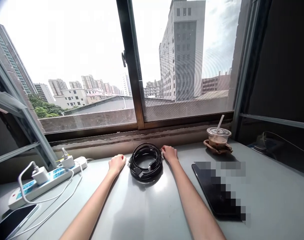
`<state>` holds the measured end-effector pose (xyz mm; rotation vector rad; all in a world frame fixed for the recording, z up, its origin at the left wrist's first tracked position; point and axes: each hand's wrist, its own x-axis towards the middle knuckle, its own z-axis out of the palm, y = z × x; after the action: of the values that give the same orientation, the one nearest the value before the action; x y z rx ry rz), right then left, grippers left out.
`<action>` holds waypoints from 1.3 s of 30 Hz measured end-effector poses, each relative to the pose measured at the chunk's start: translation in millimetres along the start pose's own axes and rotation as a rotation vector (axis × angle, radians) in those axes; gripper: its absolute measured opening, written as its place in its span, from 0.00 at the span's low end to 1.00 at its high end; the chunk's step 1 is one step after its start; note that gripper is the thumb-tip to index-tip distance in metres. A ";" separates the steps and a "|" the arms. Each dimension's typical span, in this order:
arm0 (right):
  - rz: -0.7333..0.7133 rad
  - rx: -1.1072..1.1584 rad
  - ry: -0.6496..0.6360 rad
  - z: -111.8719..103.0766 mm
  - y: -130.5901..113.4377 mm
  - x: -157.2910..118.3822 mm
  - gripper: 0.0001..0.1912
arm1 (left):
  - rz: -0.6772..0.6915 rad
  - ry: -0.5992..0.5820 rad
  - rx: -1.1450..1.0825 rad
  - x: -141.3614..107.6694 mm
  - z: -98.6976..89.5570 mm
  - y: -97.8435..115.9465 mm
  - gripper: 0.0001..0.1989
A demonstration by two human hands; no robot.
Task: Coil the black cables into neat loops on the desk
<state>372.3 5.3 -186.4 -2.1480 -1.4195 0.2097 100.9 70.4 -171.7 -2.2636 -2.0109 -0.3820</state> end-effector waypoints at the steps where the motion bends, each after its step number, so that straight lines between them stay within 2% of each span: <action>1: 0.029 -0.041 0.006 0.4 -0.4 -0.2 0.15 | 0.000 0.000 -0.001 0.0 0.5 -0.1 0.19; 5: 0.125 -0.170 0.007 2.2 -0.2 1.5 0.15 | -0.002 0.001 -0.008 0.0 2.2 -0.1 0.19; 10: 0.107 -0.233 -0.018 0.7 -0.2 0.0 0.15 | -0.009 0.006 -0.026 -1.8 2.0 0.1 0.19; 39: 0.089 -0.231 -0.040 -2.4 -0.1 -5.9 0.15 | -0.022 -0.005 -0.024 -6.4 -1.8 2.1 0.19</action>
<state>370.7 -0.8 -185.4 -2.4086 -1.4318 0.1276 102.1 63.6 -171.3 -2.2602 -2.0465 -0.4046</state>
